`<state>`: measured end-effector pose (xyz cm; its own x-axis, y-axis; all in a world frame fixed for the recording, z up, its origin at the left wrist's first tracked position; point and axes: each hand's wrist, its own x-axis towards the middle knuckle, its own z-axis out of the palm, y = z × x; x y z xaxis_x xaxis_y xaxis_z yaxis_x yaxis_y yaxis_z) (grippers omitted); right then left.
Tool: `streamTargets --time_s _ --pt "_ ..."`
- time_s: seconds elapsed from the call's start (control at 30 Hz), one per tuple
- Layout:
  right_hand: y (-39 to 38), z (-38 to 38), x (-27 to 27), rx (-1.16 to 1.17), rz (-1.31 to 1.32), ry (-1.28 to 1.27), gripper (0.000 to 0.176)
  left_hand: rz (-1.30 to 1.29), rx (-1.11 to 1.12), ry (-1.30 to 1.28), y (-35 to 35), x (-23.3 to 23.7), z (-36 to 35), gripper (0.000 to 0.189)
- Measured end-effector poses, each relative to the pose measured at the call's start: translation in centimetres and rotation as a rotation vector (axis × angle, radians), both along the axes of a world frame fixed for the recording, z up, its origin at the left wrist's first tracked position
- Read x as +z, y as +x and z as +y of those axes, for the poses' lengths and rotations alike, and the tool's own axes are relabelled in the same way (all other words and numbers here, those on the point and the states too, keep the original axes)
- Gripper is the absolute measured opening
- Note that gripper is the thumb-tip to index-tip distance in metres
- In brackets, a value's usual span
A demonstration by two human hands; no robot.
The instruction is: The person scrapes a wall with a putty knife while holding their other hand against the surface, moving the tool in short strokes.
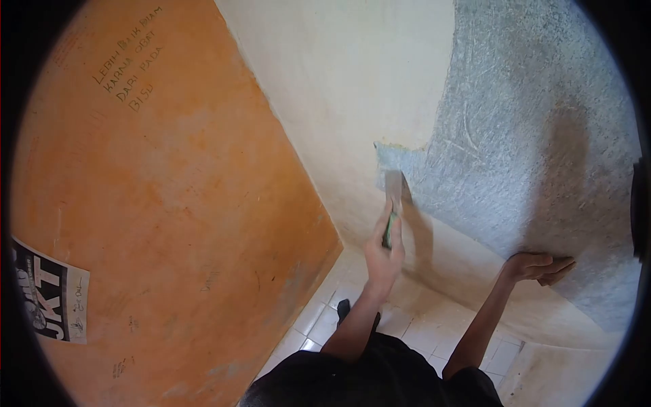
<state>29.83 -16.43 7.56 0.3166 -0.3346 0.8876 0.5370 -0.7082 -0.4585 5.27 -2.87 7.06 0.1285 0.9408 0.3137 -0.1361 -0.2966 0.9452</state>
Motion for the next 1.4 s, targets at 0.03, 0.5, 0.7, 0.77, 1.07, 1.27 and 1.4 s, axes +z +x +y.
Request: streamTargets --time_s 0.03,0.5,0.7,0.77,1.07,1.27,1.4 --pt "0.1 0.0 0.0 0.003 -0.036 -0.015 0.070 0.052 -0.016 0.026 -0.1 -0.5 -0.4 0.040" --pt "0.3 0.4 0.1 0.002 -0.101 0.011 0.060 0.028 -0.049 -0.033 -1.0 -1.4 1.2 0.039" --pt "-0.5 0.3 -0.1 -0.001 -0.104 -0.001 0.061 0.067 -0.033 0.023 -2.0 -1.3 1.6 0.040" --pt "0.2 0.3 0.5 -0.019 -0.103 -0.004 0.062 0.062 -0.026 0.052 -1.4 -1.0 1.7 0.039" --pt "0.7 0.4 -0.1 -0.008 -0.114 -0.005 0.065 0.170 0.033 0.240 -1.7 -2.3 2.9 0.038" --pt "0.1 0.2 0.1 -0.019 -0.080 0.004 0.063 0.180 0.053 0.344 -1.6 -2.1 2.7 0.039" --pt "0.3 0.1 0.0 -0.010 -0.118 -0.003 0.063 0.210 0.000 0.148 -2.2 -1.1 2.6 0.038"
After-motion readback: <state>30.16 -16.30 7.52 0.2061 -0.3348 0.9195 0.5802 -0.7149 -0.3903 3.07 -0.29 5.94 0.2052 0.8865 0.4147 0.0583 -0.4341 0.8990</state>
